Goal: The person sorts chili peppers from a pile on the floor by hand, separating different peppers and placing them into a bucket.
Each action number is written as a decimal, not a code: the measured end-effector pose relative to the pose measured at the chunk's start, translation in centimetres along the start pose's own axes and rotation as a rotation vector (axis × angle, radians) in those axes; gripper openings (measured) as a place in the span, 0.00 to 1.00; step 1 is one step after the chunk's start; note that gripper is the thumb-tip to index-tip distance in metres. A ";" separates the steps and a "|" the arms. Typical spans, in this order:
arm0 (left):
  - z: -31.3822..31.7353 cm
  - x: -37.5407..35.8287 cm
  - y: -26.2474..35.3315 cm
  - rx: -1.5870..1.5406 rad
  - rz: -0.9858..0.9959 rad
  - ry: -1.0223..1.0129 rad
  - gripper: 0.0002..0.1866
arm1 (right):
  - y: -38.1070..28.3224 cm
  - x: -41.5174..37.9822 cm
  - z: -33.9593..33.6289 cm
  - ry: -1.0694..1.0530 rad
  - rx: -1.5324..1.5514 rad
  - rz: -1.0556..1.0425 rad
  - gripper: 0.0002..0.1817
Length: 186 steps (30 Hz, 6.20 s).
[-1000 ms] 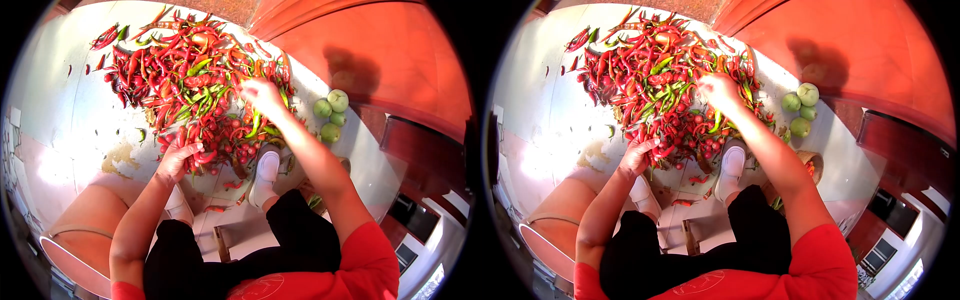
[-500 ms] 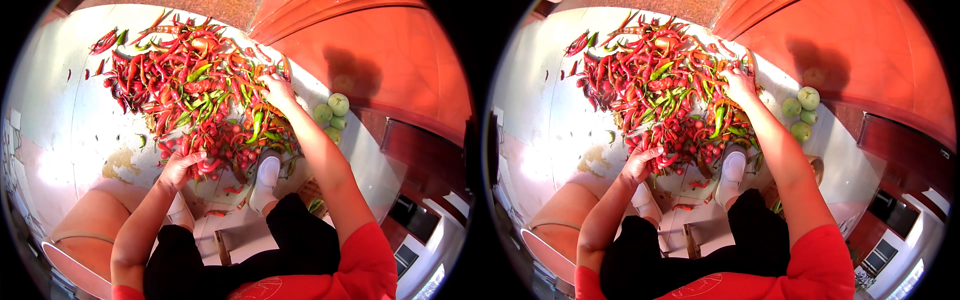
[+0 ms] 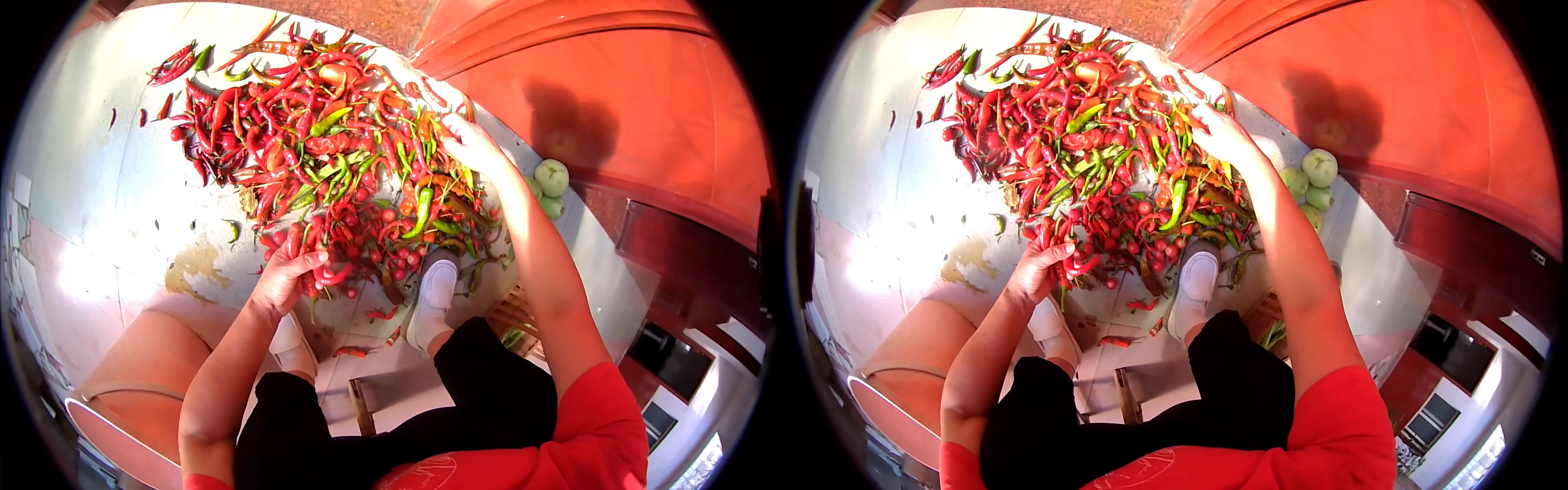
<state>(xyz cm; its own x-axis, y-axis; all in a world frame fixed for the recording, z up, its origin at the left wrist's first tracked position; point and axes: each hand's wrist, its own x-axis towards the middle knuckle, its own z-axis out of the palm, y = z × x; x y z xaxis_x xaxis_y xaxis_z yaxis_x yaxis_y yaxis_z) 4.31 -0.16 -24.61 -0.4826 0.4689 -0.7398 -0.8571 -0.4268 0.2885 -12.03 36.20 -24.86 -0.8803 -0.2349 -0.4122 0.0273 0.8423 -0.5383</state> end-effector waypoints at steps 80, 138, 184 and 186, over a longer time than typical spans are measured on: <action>0.6 -0.6 0.4 -0.018 0.066 0.030 0.12 | -1.6 1.4 2.8 -0.160 0.554 0.389 0.10; 17.1 -5.5 4.5 -0.154 0.322 -0.440 0.18 | -20.7 -14.2 -3.9 0.039 1.195 0.157 0.11; 16.1 10.1 -2.0 1.853 0.325 0.122 0.40 | 1.6 -9.8 5.9 0.070 -0.249 -0.209 0.39; 14.8 14.0 -6.5 1.820 0.519 0.251 0.43 | 2.1 -10.0 6.5 0.145 -0.208 -0.163 0.41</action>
<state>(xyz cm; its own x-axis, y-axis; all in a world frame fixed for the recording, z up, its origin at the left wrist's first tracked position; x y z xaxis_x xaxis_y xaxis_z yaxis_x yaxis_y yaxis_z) 0.49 20.64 -27.85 -0.8265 0.4025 -0.3936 0.1370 0.8219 0.5529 -0.13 37.18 -26.64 -0.9240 -0.3159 -0.2157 -0.2041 0.8841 -0.4204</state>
